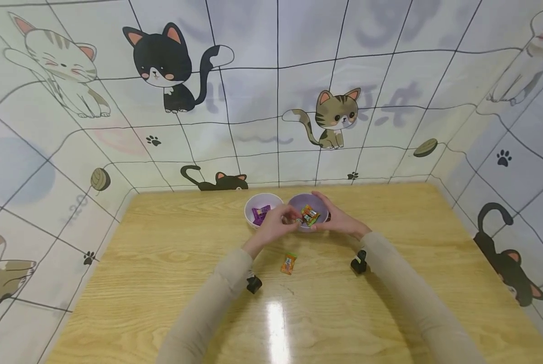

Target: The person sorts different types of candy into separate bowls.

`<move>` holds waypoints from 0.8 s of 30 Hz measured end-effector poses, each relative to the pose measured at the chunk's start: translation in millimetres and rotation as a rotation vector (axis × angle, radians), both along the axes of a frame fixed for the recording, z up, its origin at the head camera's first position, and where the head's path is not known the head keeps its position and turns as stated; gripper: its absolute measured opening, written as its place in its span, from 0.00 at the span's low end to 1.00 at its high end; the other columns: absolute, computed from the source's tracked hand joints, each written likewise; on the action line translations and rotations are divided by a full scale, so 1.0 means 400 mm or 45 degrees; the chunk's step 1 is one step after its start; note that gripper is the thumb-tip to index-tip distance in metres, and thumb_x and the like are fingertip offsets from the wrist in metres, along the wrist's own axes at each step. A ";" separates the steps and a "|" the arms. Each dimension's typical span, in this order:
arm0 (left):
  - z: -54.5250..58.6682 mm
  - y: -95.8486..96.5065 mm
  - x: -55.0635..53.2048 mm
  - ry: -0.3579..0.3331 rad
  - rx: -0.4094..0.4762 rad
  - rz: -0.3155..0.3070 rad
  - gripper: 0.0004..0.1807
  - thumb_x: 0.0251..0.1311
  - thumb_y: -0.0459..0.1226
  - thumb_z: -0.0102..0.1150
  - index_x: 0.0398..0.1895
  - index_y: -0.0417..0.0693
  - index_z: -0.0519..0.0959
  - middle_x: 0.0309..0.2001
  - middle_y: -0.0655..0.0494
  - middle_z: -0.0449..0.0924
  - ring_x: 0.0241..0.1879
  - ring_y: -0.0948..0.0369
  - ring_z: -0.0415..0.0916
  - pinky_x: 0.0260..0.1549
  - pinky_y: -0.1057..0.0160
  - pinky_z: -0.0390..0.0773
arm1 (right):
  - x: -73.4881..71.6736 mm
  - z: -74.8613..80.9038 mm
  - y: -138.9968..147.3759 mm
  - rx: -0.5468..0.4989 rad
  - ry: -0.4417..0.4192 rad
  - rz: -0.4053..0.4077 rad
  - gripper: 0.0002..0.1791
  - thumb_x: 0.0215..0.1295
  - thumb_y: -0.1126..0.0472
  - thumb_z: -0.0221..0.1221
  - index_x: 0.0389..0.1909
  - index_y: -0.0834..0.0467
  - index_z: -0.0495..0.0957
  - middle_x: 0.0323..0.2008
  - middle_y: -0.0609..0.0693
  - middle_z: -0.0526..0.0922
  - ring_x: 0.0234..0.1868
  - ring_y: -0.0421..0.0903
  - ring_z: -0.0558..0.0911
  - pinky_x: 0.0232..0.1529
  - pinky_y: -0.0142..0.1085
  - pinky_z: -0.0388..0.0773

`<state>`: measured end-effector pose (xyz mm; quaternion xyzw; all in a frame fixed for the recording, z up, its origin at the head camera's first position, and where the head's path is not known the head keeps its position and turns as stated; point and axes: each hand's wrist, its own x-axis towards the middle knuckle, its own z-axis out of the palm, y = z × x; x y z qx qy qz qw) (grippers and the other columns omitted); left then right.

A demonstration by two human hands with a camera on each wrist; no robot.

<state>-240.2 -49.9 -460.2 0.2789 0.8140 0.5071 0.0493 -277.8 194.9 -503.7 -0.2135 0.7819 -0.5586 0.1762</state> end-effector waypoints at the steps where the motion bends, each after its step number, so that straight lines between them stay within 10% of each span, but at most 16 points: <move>1: 0.001 0.001 0.005 -0.008 0.015 -0.002 0.11 0.56 0.27 0.62 0.43 0.31 0.79 0.41 0.41 0.79 0.40 0.51 0.74 0.37 0.65 0.74 | 0.000 -0.001 0.001 0.000 0.005 0.000 0.59 0.53 0.60 0.71 0.77 0.49 0.39 0.66 0.66 0.55 0.64 0.64 0.60 0.61 0.61 0.59; 14: -0.032 0.004 0.095 -0.104 0.033 -0.043 0.10 0.56 0.29 0.65 0.42 0.37 0.80 0.41 0.48 0.79 0.42 0.54 0.74 0.38 0.64 0.77 | 0.009 -0.010 0.003 -0.007 0.031 0.017 0.58 0.54 0.61 0.71 0.77 0.48 0.40 0.66 0.67 0.55 0.64 0.65 0.60 0.61 0.59 0.60; 24: -0.077 -0.033 0.111 -0.138 -0.024 -0.022 0.10 0.56 0.28 0.64 0.41 0.35 0.80 0.39 0.50 0.80 0.41 0.57 0.75 0.43 0.61 0.77 | 0.004 -0.003 0.002 0.017 0.020 -0.010 0.59 0.53 0.60 0.71 0.77 0.47 0.41 0.66 0.65 0.57 0.64 0.64 0.60 0.62 0.60 0.57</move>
